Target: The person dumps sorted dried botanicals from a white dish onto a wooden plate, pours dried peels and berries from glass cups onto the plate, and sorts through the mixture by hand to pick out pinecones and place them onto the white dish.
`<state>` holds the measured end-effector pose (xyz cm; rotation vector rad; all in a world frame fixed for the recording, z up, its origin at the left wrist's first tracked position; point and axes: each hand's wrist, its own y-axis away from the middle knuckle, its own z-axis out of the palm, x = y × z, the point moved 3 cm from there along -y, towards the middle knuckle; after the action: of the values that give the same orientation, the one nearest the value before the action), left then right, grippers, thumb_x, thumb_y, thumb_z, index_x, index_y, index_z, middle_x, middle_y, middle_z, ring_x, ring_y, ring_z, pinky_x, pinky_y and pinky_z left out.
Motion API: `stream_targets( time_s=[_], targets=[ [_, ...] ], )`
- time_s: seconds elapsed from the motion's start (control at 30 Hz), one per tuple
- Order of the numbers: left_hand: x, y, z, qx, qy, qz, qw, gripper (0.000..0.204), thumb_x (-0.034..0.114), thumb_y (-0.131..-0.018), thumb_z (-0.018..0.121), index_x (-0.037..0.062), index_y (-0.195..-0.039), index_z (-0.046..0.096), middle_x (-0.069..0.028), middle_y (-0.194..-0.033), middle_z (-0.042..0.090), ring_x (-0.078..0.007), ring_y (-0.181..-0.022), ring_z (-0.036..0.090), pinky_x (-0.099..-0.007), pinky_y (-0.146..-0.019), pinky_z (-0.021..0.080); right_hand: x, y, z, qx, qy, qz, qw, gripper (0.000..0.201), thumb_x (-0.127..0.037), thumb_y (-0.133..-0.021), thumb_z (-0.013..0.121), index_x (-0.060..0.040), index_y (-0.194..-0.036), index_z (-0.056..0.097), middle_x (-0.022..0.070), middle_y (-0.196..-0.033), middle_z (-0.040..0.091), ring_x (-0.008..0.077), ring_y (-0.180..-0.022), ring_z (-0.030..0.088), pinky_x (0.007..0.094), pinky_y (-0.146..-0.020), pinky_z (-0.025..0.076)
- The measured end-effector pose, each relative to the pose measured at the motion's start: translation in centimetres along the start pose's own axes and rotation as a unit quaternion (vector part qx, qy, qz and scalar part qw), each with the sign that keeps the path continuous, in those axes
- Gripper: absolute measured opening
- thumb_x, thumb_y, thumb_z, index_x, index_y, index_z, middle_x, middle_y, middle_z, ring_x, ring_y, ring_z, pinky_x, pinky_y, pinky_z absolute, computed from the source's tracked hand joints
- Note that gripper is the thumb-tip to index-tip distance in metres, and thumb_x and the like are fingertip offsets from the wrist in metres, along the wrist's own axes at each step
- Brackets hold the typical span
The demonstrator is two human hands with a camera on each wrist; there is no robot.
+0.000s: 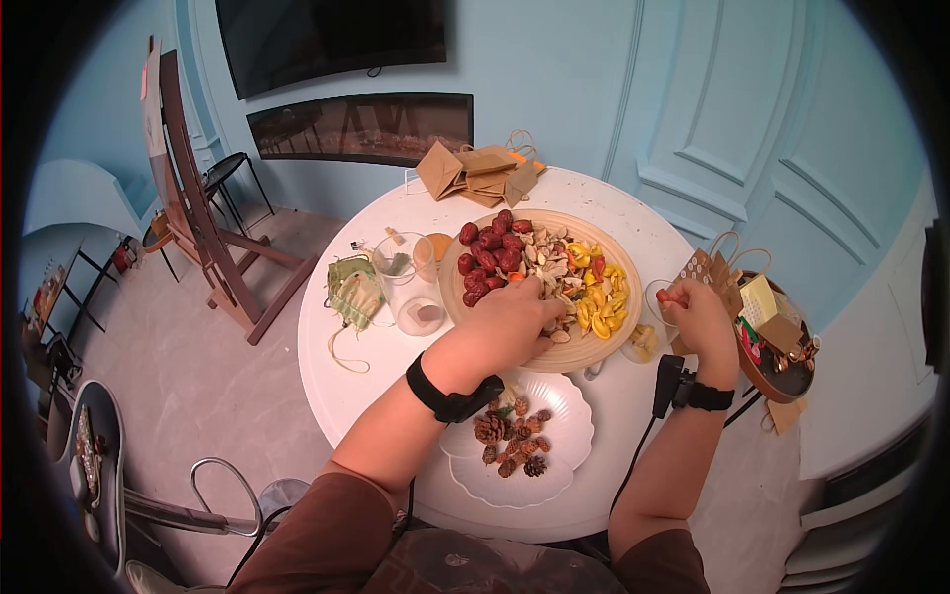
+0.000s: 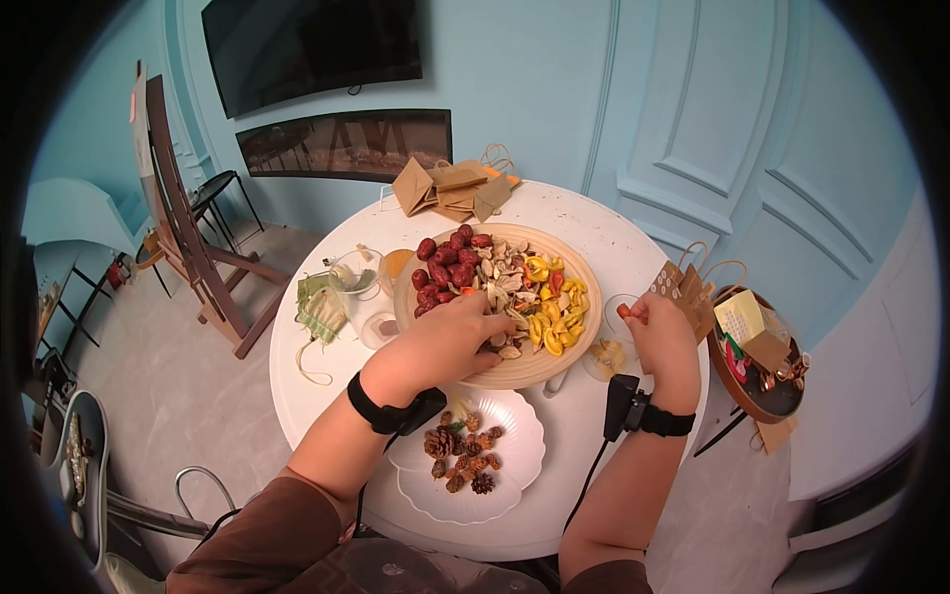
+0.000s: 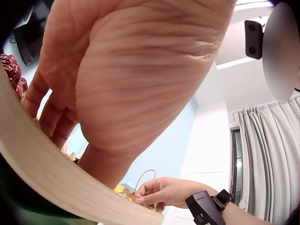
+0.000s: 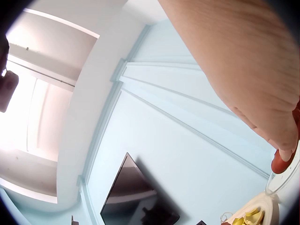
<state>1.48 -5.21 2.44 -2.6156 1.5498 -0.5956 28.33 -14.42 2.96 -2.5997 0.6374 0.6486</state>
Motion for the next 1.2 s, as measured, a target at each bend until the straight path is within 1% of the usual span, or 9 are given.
stream_targets(
  time_s=[0.13, 0.27, 0.37, 0.53, 0.63, 0.73, 0.87, 0.97, 1.2],
  targets=[
    [0.0, 0.0, -0.1, -0.006, -0.005, -0.012, 1.0, 0.035, 0.019, -0.081, 0.072, 0.0147, -0.115, 0.066, -0.0129, -0.103, 0.054, -0.0319, -0.098, 0.061, -0.0414, -0.082, 0.05, 0.9, -0.6, 0.8, -0.003, -0.032, -0.011, 0.999, 0.016, -0.01, -0.083, 0.068, 0.0017, -0.092, 0.063, 0.0179, -0.088, 0.069, 0.0314, -0.083, 0.067, 0.0379, -0.075, 0.052],
    [0.0, 0.0, -0.1, 0.005, -0.012, -0.006, 1.0, 0.033, 0.019, -0.082, 0.071, 0.0142, -0.114, 0.065, -0.0136, -0.102, 0.055, -0.0327, -0.095, 0.063, -0.0421, -0.079, 0.051, -0.9, 0.1, -0.1, 0.038, 0.004, -0.051, 0.998, 0.019, -0.011, -0.083, 0.069, 0.0, -0.097, 0.063, 0.0163, -0.091, 0.067, 0.0308, -0.085, 0.065, 0.0378, -0.075, 0.052],
    [-0.1, -0.1, 0.0, 0.019, -0.012, -0.002, 1.0, 0.03, 0.018, -0.082, 0.07, 0.0131, -0.111, 0.064, -0.0138, -0.101, 0.056, -0.0331, -0.092, 0.064, -0.0427, -0.077, 0.051, -2.2, 0.1, -0.1, 0.026, -0.05, -0.083, 0.995, 0.022, -0.013, -0.083, 0.071, -0.0023, -0.101, 0.064, 0.0136, -0.094, 0.065, 0.028, -0.084, 0.063, 0.0372, -0.075, 0.051],
    [-0.2, -0.3, 0.1, 0.024, -0.002, -0.014, 1.0, 0.021, 0.015, -0.083, 0.067, 0.0113, -0.103, 0.063, -0.0116, -0.099, 0.058, -0.032, -0.091, 0.064, -0.0425, -0.075, 0.051, -5.5, 1.3, 0.7, -0.102, -0.121, -0.053, 0.986, 0.029, -0.015, -0.08, 0.075, -0.0044, -0.106, 0.065, 0.0108, -0.099, 0.062, 0.0228, -0.084, 0.061, 0.0358, -0.078, 0.051],
    [-0.4, -0.4, 0.3, 0.035, 0.015, -0.012, 0.999, 0.018, 0.012, -0.084, 0.064, 0.0111, -0.102, 0.063, -0.0114, -0.098, 0.058, -0.0321, -0.09, 0.064, -0.0424, -0.075, 0.051, -6.6, 1.8, 1.3, -0.151, -0.064, -0.063, 0.984, 0.032, -0.014, -0.079, 0.076, -0.0056, -0.108, 0.066, 0.0119, -0.103, 0.061, 0.0253, -0.089, 0.062, 0.0367, -0.081, 0.051],
    [-0.6, -0.5, 0.3, 0.051, 0.018, -0.009, 0.998, 0.018, 0.01, -0.085, 0.063, 0.011, -0.103, 0.063, -0.0115, -0.097, 0.059, -0.0324, -0.091, 0.064, -0.0421, -0.075, 0.051, -6.3, 1.7, 2.6, -0.136, -0.047, -0.117, 0.983, 0.034, -0.014, -0.078, 0.076, -0.0057, -0.11, 0.067, 0.0133, -0.105, 0.061, 0.0288, -0.094, 0.063, 0.0378, -0.084, 0.051],
    [-0.7, -0.7, -0.1, 0.048, 0.013, -0.012, 0.999, 0.018, 0.008, -0.085, 0.062, 0.0104, -0.103, 0.063, -0.0113, -0.098, 0.059, -0.0328, -0.091, 0.063, -0.0419, -0.077, 0.051, -6.7, 1.7, 3.1, -0.128, -0.026, -0.131, 0.983, 0.035, -0.013, -0.077, 0.076, -0.0053, -0.111, 0.067, 0.0144, -0.106, 0.062, 0.0316, -0.097, 0.063, 0.0382, -0.086, 0.05],
    [-1.0, -0.7, -0.7, 0.087, 0.027, 0.002, 0.996, 0.019, 0.006, -0.085, 0.063, 0.0102, -0.104, 0.063, -0.0111, -0.098, 0.059, -0.0333, -0.092, 0.063, -0.0412, -0.078, 0.052, -6.7, 1.5, 3.6, -0.12, -0.012, -0.13, 0.984, 0.034, -0.012, -0.078, 0.075, -0.0046, -0.11, 0.068, 0.0148, -0.106, 0.062, 0.0321, -0.098, 0.063, 0.0381, -0.086, 0.05],
    [-1.6, -0.6, -2.1, 0.161, 0.054, 0.008, 0.985, 0.022, 0.004, -0.084, 0.065, 0.0088, -0.106, 0.064, -0.0114, -0.1, 0.06, -0.0324, -0.095, 0.062, -0.0409, -0.081, 0.05, -6.7, 1.1, 4.1, -0.095, 0.0, -0.161, 0.982, 0.018, -0.008, -0.08, 0.07, -0.002, -0.097, 0.065, 0.0167, -0.101, 0.06, 0.0337, -0.093, 0.062, 0.0394, -0.082, 0.05]
  ],
)
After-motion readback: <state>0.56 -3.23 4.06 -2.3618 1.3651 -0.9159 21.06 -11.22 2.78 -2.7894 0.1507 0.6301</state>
